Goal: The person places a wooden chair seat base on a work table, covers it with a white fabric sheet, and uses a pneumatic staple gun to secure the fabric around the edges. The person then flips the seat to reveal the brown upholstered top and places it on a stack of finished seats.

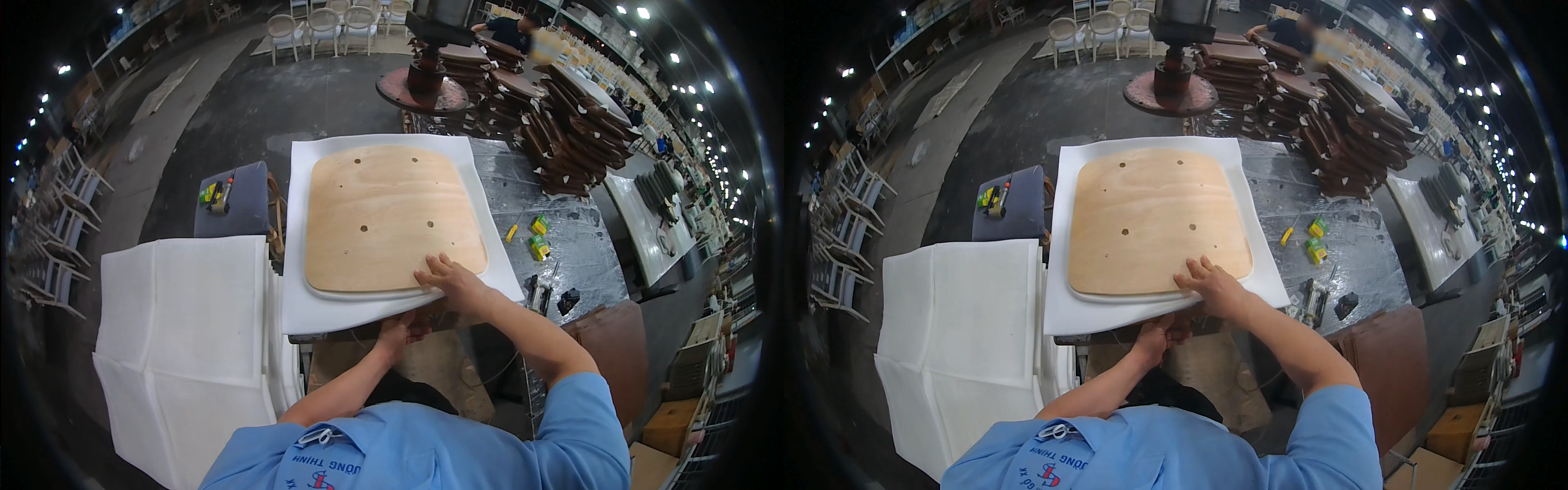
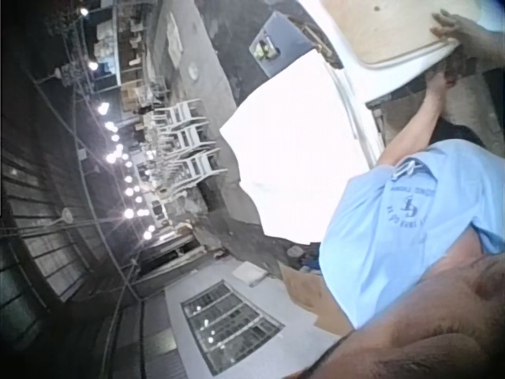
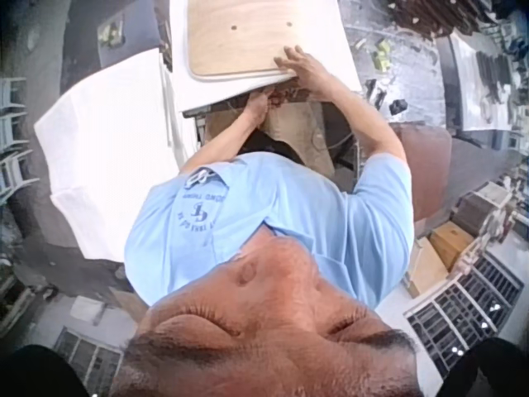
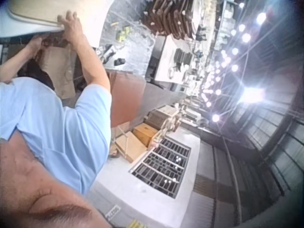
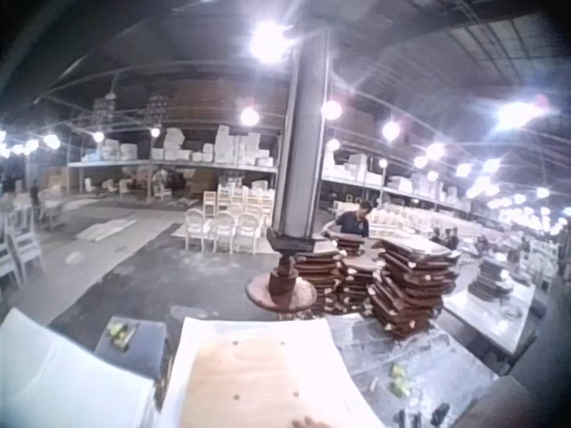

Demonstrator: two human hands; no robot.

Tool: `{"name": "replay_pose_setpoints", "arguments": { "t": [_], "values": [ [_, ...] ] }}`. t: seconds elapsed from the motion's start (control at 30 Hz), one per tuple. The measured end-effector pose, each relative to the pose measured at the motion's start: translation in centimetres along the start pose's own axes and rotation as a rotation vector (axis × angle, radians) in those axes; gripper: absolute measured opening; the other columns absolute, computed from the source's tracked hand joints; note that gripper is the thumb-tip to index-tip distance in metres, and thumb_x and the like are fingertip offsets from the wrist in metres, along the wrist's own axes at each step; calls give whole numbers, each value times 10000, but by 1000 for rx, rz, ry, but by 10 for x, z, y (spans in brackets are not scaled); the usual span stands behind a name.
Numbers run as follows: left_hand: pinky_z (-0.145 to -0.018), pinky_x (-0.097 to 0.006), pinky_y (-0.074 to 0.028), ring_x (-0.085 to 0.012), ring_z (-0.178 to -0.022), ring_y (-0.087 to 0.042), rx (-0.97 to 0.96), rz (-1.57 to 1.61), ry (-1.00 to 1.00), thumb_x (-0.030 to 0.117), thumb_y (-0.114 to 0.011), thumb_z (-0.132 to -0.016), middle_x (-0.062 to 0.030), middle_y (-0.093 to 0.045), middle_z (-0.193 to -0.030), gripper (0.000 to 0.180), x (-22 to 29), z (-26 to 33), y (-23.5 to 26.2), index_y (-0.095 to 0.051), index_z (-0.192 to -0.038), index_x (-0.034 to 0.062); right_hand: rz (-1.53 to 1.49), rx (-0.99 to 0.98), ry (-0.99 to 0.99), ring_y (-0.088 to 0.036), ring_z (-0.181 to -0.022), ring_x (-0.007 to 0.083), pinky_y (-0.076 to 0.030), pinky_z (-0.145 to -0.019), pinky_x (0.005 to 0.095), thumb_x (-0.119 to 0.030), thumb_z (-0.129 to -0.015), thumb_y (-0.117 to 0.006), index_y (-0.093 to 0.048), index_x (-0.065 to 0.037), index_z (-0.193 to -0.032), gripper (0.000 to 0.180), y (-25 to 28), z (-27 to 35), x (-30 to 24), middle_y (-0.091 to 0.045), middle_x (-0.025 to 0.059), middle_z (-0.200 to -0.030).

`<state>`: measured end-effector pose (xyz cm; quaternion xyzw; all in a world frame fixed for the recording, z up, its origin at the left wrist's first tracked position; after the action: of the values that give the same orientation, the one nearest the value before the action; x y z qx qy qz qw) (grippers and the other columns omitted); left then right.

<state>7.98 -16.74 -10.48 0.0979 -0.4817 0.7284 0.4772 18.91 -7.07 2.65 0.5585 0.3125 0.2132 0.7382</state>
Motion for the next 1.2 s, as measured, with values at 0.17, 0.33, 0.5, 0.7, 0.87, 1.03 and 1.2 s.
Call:
{"name": "replay_pose_setpoints", "arguments": {
  "t": [0.17, 0.33, 0.5, 0.7, 0.87, 1.03, 1.2],
  "values": [
    [-998, -543, -628, -369, -1105, -777, -4, 197, 75, 338, -611, -1158, -166, -733, -1375, 418, -6, 14, 26, -651, -1453, 44, -157, -148, 1, -347, -1632, 545, -359, -1340, 540, -475, -980, -828, -539, -198, -1675, 802, 21, -5, -10, -334, 276, -1797],
    [-1110, -662, -551, -444, -1283, -695, 185, 487, -2, 365, -698, -1061, -191, -710, -1386, 480, 18, 31, 83, -669, -1446, 79, -310, -10, -73, -536, -1547, 447, -464, -1261, 490, -423, -1062, -756, -608, -120, -1618, 651, 15, 0, 30, -546, 267, -1670],
    [-1166, -629, -550, -361, -1318, -702, 352, 583, -301, 394, -598, -1089, -124, -748, -1422, 463, 109, 84, 189, -696, -1443, 111, -613, 658, -428, -764, -989, 171, -598, -909, 320, -242, -1125, -698, -674, -40, -1534, 457, 48, 46, 152, -841, 88, -1151],
    [-960, -494, -641, -332, -1101, -773, 336, 175, -338, 341, -574, -1157, -196, -750, -1357, 416, 235, 86, 232, -652, -1471, 79, -730, 756, -932, -781, -1161, 275, -584, -1021, 399, -383, -1044, -750, -692, -57, -1515, 575, 19, 59, 256, -815, 183, -1287],
    [-791, -374, -619, -210, -896, -763, 423, -488, -245, 368, -668, -1135, -120, -787, -1133, 398, 323, 11, 207, -711, -1368, 48, -637, 707, -985, -718, -1319, 424, -556, -1112, 491, -580, -998, -736, -669, -31, -1528, 766, 7, 26, 281, -759, 260, -1385],
    [-805, -425, -594, -255, -921, -776, 759, -978, -406, 478, -748, -1068, -122, -797, -1025, 515, 381, -30, 189, -757, -1263, 1, -452, 560, -1052, -699, -1286, 507, -553, -1086, 550, -509, -1007, -746, -694, -2, -1363, 622, 12, -19, 251, -744, 343, -1309],
    [-945, -583, -577, -454, -1114, -747, 1147, -1322, -423, 563, -685, -1066, -225, -771, -1195, 545, 352, -42, 160, -657, -1242, 48, -387, 696, -1081, -739, -1136, 516, -572, -969, 589, -404, -1032, -751, -613, -16, -1248, 465, 25, -9, 231, -764, 315, -1181]
  ]
}}
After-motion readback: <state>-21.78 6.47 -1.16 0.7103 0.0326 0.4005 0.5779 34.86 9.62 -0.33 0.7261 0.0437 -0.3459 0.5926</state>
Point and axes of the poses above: each hand's wrist, its own z-axis away from the middle knuckle, its own y-axis out of the back of the hand, x = y × z, the point moved 9 cm from there along -z, towards the middle knuckle
